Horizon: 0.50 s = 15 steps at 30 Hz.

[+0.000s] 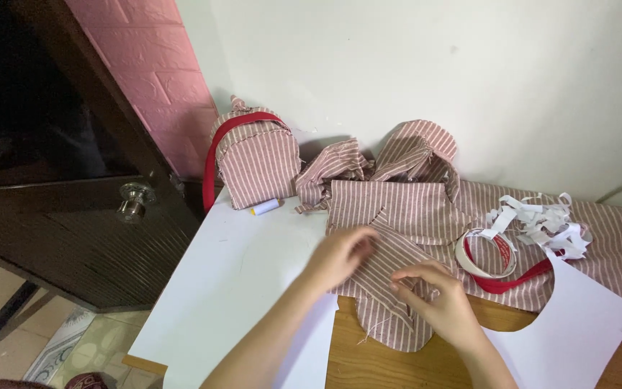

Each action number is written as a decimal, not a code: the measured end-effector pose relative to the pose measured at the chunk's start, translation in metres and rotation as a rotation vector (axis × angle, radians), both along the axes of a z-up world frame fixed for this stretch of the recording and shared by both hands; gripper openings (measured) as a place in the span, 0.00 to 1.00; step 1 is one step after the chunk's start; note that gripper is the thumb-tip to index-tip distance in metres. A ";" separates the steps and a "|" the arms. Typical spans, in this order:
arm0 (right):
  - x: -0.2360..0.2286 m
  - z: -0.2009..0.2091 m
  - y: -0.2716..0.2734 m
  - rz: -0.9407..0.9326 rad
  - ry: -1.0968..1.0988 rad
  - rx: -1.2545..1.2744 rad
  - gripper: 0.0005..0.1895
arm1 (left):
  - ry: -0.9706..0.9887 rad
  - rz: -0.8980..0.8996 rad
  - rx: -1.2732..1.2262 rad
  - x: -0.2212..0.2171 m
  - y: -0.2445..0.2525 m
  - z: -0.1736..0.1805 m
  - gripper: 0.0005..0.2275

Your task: Preparing and aligning striped fabric pieces on a workshop table for a sewing project, including folding and smoothing the material.

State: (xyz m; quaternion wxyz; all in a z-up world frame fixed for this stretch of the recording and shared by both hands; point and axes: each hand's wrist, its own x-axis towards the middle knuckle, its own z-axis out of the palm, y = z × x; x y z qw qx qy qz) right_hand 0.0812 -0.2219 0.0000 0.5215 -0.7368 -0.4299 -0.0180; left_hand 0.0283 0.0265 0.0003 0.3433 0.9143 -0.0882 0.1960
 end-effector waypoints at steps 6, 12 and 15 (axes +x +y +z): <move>0.008 -0.001 -0.009 0.090 0.147 -0.080 0.14 | -0.122 0.701 0.093 -0.007 0.071 0.008 0.25; -0.007 0.007 -0.007 0.189 0.348 -0.480 0.17 | -0.092 0.587 -0.163 -0.007 0.046 0.016 0.19; -0.012 0.014 -0.003 0.272 0.399 -0.378 0.19 | -0.167 0.308 -0.134 -0.006 0.023 0.017 0.12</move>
